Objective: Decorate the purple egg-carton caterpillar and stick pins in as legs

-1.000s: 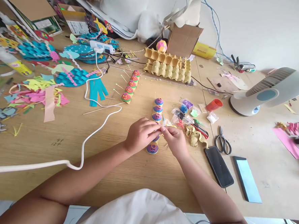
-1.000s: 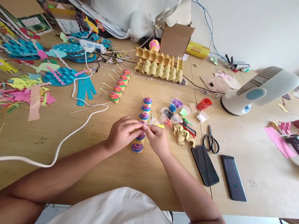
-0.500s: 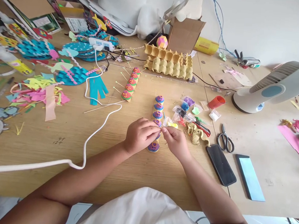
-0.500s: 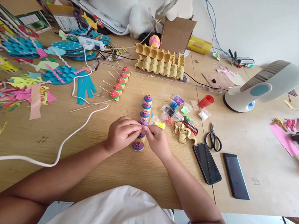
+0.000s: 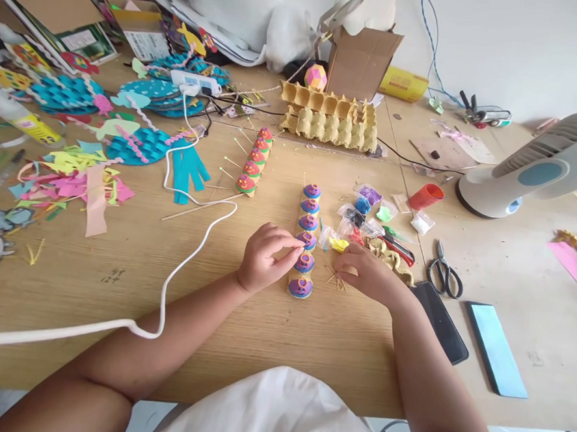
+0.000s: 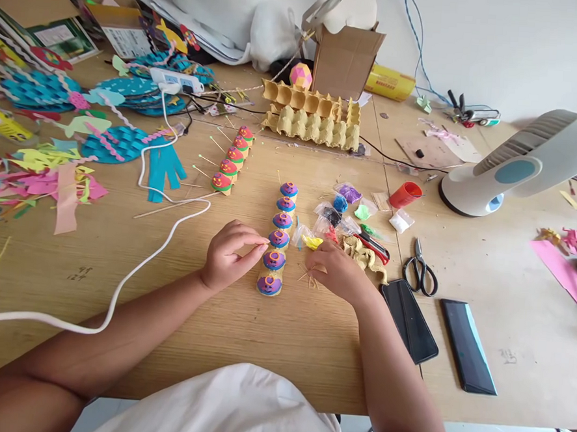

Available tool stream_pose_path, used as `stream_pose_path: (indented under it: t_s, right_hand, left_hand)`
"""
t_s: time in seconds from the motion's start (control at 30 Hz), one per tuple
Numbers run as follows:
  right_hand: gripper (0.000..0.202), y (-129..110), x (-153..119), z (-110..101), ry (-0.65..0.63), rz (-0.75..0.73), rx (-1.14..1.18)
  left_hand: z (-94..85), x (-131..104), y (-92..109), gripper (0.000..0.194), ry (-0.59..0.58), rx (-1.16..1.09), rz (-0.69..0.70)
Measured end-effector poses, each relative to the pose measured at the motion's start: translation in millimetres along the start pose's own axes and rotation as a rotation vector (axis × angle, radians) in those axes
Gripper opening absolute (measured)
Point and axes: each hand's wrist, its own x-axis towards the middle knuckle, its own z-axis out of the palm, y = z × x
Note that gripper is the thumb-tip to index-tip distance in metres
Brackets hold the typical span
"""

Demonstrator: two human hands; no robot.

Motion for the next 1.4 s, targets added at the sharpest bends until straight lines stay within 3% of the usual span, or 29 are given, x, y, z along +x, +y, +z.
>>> stream_pose_path:
  t_s: [0.17,0.3,0.47,0.63,0.9,1.0,1.2,1.4]
  right_hand:
    - [0.011,1,4,-1,-0.042,-0.026,0.027]
    - [0.012,3,6,1,0.085,0.005,0.089]
    - [0.022,-1,13,16,0.332,0.117,0.559]
    - [0.043,-14,18,28,0.426,0.114,1.035]
    - [0.044,-52,42,33,0.357,0.131,1.258]
    - [0.045,-55,51,39,0.363,0.12,1.272]
    - [0.038,-50,46,49,0.429,0.025,1.015]
    - [0.037,-47,48,53,0.441,-0.038,0.847]
  left_hand:
    - [5.7,-2,-4,0.005,-0.023,-0.094,-0.065]
    - [8.4,-1,-5,0.007,-0.016,-0.168,-0.121]
    - [9.3,0,-3,0.01,-0.018,-0.245,-0.234]
    - [10.9,-1,-3,0.011,-0.03,-0.286,-0.304]
    - [11.5,-1,-4,0.01,-0.05,-0.304,-0.285]
    - [11.5,-1,-6,0.01,-0.047,-0.308,-0.302]
    - [12.2,-2,-9,0.013,-0.045,-0.327,-0.369]
    - [10.8,0,-5,0.011,-0.08,-0.307,-0.292]
